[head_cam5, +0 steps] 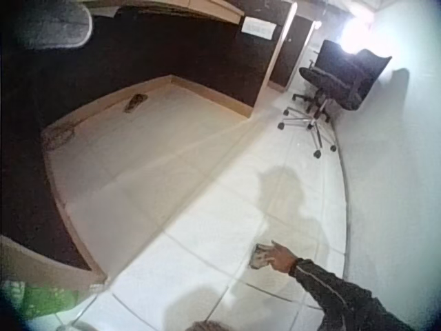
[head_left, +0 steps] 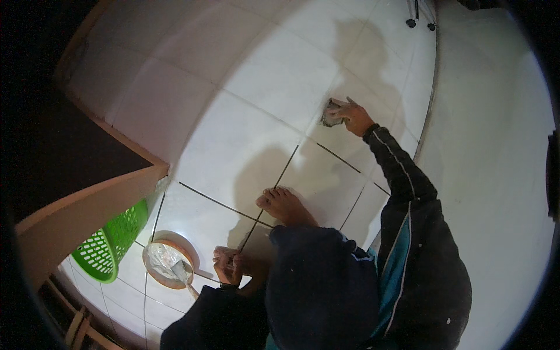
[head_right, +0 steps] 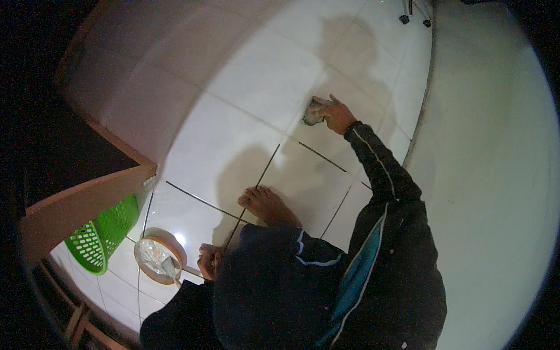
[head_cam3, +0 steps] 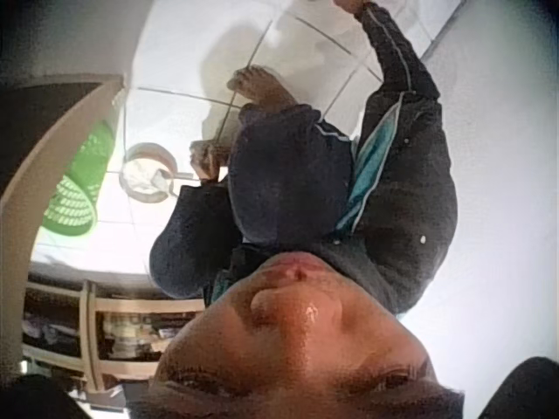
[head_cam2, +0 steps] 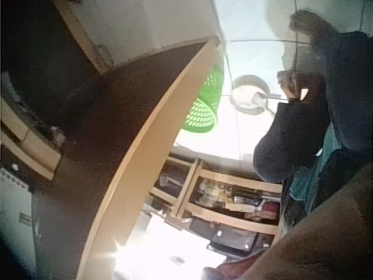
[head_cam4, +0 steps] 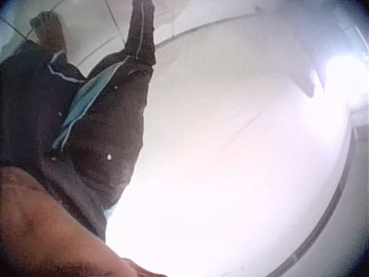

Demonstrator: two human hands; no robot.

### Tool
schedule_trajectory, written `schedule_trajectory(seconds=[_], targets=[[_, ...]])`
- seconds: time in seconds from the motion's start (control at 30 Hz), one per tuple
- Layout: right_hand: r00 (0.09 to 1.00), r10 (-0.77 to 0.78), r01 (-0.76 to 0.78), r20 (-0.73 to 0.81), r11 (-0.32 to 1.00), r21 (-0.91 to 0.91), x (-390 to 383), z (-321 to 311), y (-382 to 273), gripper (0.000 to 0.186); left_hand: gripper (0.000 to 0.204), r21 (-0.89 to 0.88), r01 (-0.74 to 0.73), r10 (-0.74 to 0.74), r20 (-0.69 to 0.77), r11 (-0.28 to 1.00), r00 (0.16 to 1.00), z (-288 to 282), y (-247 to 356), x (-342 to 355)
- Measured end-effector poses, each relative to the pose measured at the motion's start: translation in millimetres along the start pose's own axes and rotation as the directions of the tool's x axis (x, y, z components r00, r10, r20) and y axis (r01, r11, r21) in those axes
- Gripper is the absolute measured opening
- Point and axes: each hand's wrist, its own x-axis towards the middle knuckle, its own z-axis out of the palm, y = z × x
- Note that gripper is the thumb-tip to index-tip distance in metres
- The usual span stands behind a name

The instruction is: The person uses a scraper to apply a white paste into the gaps between floor tiles, repeatedly picking up more paste from a container.

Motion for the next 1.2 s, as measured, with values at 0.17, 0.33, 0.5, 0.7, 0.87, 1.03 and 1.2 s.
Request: schedule_trajectory(seconds=[0.17, 0.33, 0.5, 0.7, 0.87, 1.03, 1.2], targets=[[0.909, 0.119, -0.122, -0.400, 0.992, 0.017, 35, -23, 2, 0.042, 0.023, -0.033, 0.075, -0.074, 0.022, 0.997, 0.997, 3, 6, 0], [0.848, 0.346, -0.356, -0.402, 0.933, 0.051, 58, -14, 1, 0.037, 0.026, -0.166, 0.021, -0.028, -0.036, 0.986, 0.999, -3, 6, 0], [0.912, 0.278, -0.281, -0.303, 0.959, 0.033, 27, 9, -47, 0.049, 0.026, -0.099, 0.030, -0.021, 0.087, 0.995, 0.996, -9, -4, 9], [0.939, 0.157, -0.164, -0.307, 0.987, 0.004, -26, 56, -87, 0.045, 0.025, 0.061, -0.037, 0.025, 0.187, 0.997, 0.982, -17, -21, 8], [0.972, 0.110, -0.098, -0.206, 0.993, 0.067, -44, 39, -85, 0.043, 0.027, -0.033, 0.024, -0.018, 0.158, 0.999, 0.987, -21, -15, 3], [0.888, 0.127, -0.079, -0.443, 0.989, 0.124, -29, 36, -63, 0.041, 0.028, 0.022, -0.029, 0.027, 0.054, 0.999, 0.998, -26, 18, -10], [0.906, -0.031, 0.088, -0.423, 0.989, 0.116, 5, 37, -23, 0.045, 0.020, 0.126, 0.075, -0.077, 0.010, 0.989, 0.997, -21, 30, -31]])
